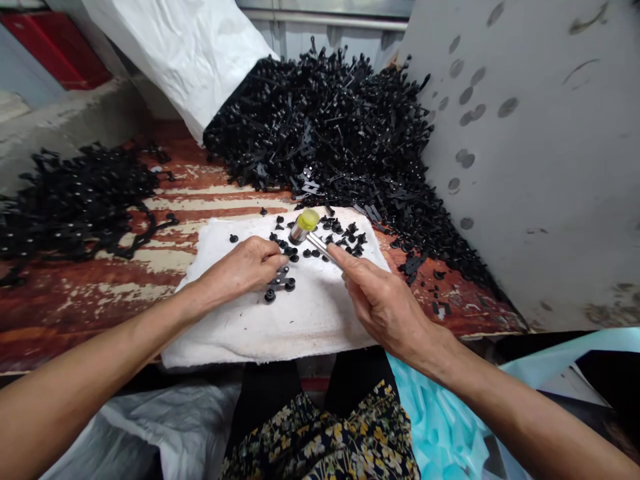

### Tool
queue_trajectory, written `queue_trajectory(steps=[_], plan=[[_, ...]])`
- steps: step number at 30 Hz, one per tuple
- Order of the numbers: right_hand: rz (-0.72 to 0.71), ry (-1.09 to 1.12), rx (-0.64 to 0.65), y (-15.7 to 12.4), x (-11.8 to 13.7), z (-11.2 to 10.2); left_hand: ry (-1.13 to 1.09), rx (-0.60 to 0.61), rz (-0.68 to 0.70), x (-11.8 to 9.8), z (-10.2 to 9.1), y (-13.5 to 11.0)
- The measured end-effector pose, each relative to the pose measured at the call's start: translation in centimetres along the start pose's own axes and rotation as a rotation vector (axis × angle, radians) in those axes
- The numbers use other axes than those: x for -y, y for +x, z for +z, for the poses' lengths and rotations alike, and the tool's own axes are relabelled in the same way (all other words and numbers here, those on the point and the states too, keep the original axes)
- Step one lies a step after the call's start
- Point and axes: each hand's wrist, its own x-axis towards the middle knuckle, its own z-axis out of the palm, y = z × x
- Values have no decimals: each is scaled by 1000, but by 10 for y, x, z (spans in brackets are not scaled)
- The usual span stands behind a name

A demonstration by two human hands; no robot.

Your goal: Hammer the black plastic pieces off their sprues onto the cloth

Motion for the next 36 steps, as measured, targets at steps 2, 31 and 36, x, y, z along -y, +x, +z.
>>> queue_trajectory(steps=[2,31,36], plan=[[8,-19,46,1,0,0,-14,1,-4,1,0,1],[-29,-58,-99,-3,10,-7,-58,38,10,11,2,5],[95,66,1,-1,2,-6,-67,55,17,10,-2,0]])
